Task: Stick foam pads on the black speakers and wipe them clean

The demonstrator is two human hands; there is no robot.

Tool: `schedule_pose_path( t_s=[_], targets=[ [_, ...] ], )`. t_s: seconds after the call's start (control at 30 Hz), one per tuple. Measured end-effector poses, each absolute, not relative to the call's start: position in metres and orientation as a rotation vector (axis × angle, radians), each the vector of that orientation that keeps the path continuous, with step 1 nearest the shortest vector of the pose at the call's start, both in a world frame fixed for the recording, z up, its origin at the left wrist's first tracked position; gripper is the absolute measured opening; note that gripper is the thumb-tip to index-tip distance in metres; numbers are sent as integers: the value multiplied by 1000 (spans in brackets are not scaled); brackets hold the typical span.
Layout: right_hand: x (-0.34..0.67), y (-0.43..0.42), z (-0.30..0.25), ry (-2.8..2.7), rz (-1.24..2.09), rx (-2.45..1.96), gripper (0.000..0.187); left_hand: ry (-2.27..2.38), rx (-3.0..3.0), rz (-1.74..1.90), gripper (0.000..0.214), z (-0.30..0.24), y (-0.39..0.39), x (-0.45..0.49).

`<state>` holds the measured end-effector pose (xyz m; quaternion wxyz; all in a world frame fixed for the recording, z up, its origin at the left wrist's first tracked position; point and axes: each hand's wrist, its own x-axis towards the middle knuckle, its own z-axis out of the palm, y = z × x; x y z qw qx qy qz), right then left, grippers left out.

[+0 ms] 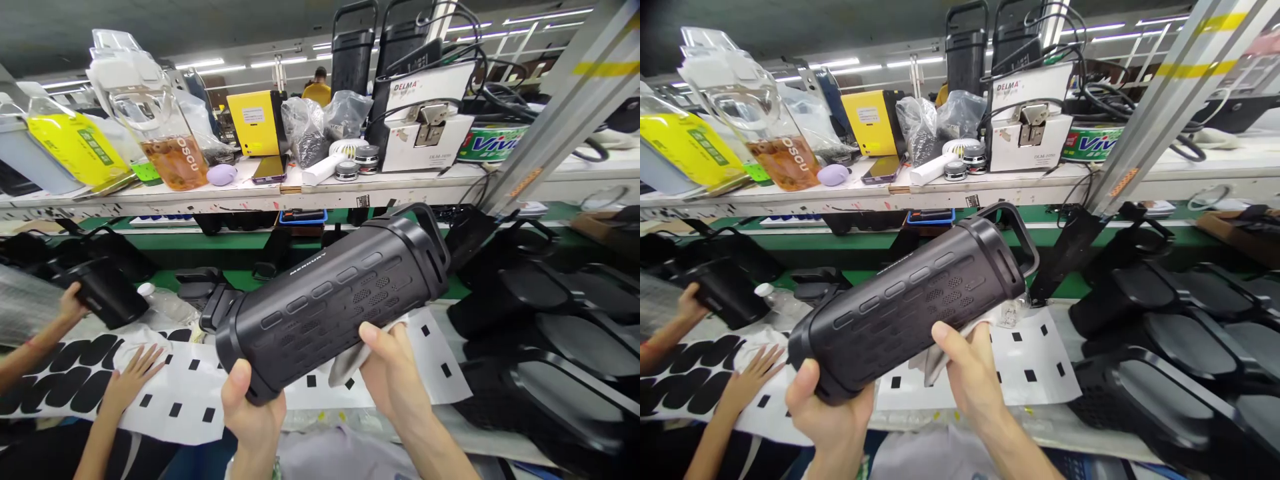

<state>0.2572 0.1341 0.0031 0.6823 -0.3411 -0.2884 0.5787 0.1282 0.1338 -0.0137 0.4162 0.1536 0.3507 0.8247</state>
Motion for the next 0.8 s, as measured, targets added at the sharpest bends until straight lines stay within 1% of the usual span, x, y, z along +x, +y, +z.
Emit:
schedule_pose_path(
  t_s=[0.17,0.37,0.5,0.67,0.8],
  targets=[
    [255,133,7,-611,1268,-773,36,902,343,1990,45,-17,134,130],
    [255,135,7,-541,1256,-824,40,909,369,1953,58,-20,134,131],
    [256,134,3,-491,1248,-873,41,931,359,1949,58,-22,136,132],
    [256,134,8,-630,1236,-777,40,934,331,1892,49,-21,137,133],
    [257,136,10,-628,1250,-763,42,909,336,1921,40,-18,135,134]
  ],
)
